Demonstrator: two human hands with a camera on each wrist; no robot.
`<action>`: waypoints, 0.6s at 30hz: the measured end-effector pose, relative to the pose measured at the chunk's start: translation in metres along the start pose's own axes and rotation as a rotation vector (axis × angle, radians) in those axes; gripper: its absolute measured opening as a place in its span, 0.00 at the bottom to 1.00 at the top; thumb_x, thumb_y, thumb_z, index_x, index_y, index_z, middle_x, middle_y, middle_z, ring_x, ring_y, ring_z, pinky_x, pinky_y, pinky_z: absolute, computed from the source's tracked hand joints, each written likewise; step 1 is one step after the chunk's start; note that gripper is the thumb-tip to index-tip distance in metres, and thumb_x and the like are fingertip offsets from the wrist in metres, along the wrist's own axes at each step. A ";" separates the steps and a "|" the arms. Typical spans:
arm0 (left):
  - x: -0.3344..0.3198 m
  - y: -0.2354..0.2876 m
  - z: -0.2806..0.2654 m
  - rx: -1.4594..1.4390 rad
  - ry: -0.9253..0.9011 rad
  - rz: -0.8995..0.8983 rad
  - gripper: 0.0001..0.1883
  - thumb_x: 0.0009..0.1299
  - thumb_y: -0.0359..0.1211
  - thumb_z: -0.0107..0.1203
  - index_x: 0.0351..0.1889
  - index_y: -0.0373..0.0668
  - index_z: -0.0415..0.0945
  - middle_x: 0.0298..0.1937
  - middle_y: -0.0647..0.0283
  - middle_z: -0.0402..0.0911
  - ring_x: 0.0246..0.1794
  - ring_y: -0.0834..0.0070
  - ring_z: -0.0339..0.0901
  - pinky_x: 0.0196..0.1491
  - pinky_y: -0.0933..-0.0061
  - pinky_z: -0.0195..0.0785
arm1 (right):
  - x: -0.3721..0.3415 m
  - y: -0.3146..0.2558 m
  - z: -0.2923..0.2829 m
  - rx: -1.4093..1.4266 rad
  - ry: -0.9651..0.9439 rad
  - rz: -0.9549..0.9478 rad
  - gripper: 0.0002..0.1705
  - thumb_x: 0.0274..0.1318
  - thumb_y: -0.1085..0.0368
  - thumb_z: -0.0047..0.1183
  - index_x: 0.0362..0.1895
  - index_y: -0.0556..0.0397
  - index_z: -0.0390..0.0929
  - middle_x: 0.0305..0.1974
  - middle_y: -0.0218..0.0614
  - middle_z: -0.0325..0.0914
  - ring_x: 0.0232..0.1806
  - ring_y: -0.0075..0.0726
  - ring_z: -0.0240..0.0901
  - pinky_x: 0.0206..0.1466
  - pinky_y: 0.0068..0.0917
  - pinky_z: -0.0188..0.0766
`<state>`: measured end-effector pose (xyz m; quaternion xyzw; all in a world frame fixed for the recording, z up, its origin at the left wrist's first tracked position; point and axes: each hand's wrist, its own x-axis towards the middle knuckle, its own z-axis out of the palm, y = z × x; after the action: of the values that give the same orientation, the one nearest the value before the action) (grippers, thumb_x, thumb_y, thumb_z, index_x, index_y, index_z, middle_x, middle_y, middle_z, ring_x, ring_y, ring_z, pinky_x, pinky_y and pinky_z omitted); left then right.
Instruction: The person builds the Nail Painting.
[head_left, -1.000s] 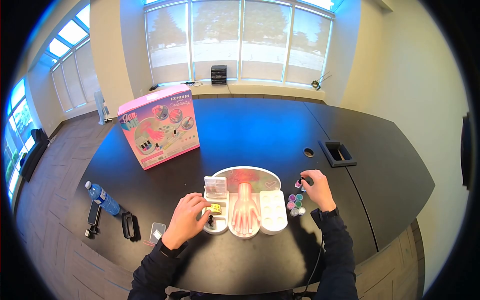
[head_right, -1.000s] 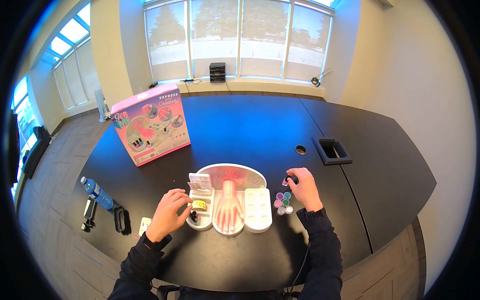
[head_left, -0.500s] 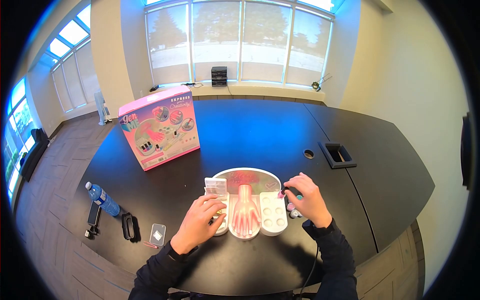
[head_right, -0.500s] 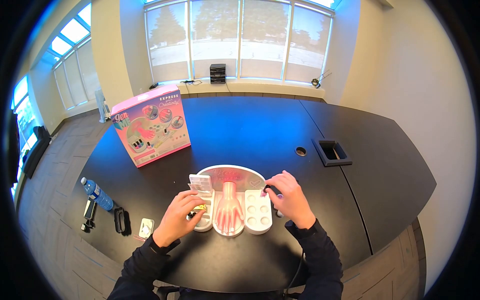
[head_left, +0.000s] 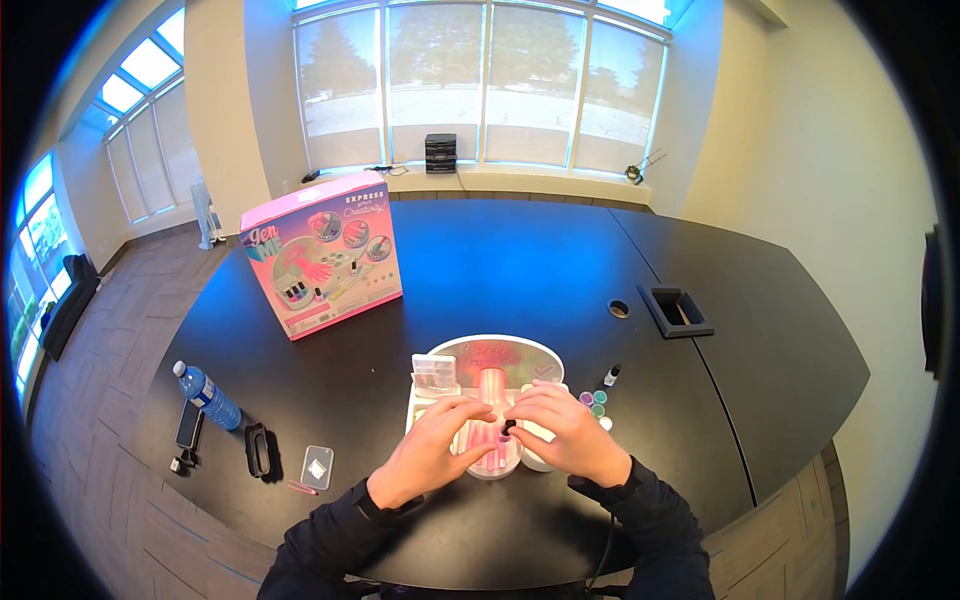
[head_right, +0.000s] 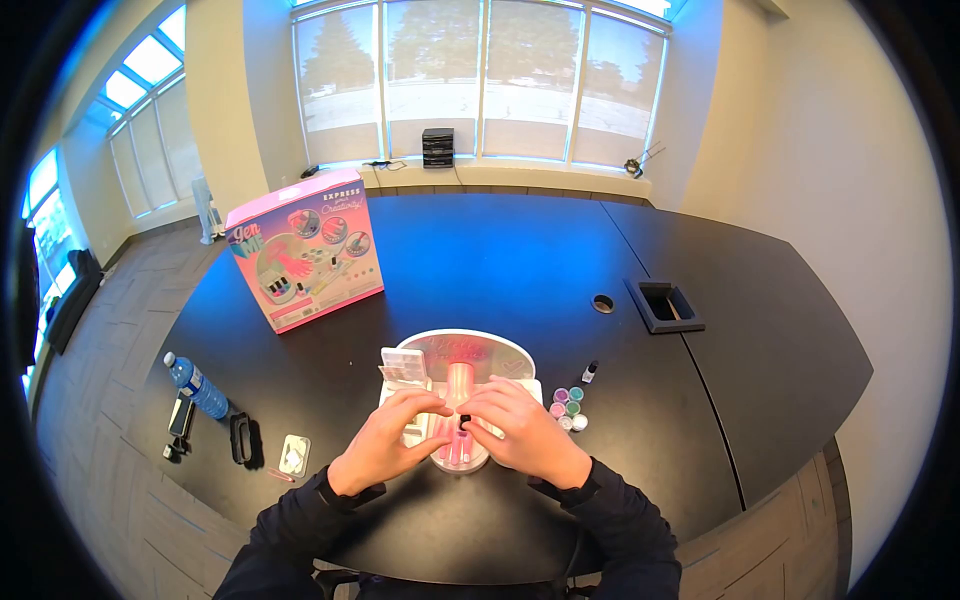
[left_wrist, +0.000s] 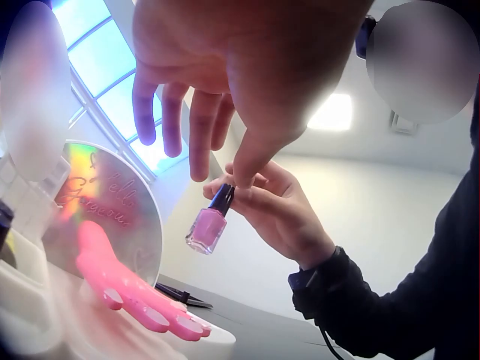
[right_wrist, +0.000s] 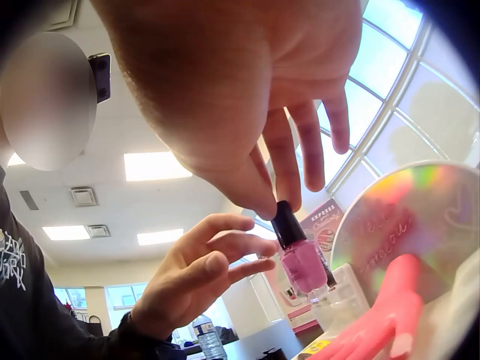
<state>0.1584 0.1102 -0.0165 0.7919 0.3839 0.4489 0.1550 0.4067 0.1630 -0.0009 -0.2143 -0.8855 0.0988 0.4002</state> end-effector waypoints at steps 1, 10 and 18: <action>0.000 0.000 0.001 0.001 0.001 -0.001 0.23 0.71 0.34 0.76 0.62 0.40 0.83 0.55 0.56 0.89 0.63 0.55 0.84 0.64 0.56 0.79 | 0.001 -0.002 0.002 0.023 -0.007 -0.011 0.15 0.60 0.70 0.74 0.51 0.52 0.89 0.49 0.37 0.89 0.57 0.47 0.85 0.71 0.50 0.78; -0.003 -0.010 0.000 -0.070 -0.047 -0.064 0.24 0.70 0.30 0.77 0.62 0.38 0.82 0.53 0.55 0.90 0.57 0.56 0.87 0.61 0.58 0.81 | 0.004 -0.007 0.018 0.105 -0.034 -0.044 0.13 0.60 0.70 0.72 0.50 0.53 0.89 0.49 0.38 0.89 0.57 0.49 0.84 0.63 0.45 0.80; -0.005 -0.016 -0.017 0.057 -0.070 -0.047 0.16 0.68 0.30 0.78 0.52 0.40 0.90 0.51 0.56 0.91 0.59 0.59 0.86 0.61 0.61 0.80 | 0.000 0.001 0.002 0.042 0.013 0.022 0.14 0.60 0.68 0.73 0.50 0.52 0.89 0.49 0.37 0.90 0.57 0.50 0.85 0.62 0.45 0.80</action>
<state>0.1355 0.1153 -0.0194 0.8021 0.4092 0.4059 0.1564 0.4054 0.1641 -0.0031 -0.2161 -0.8782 0.1203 0.4093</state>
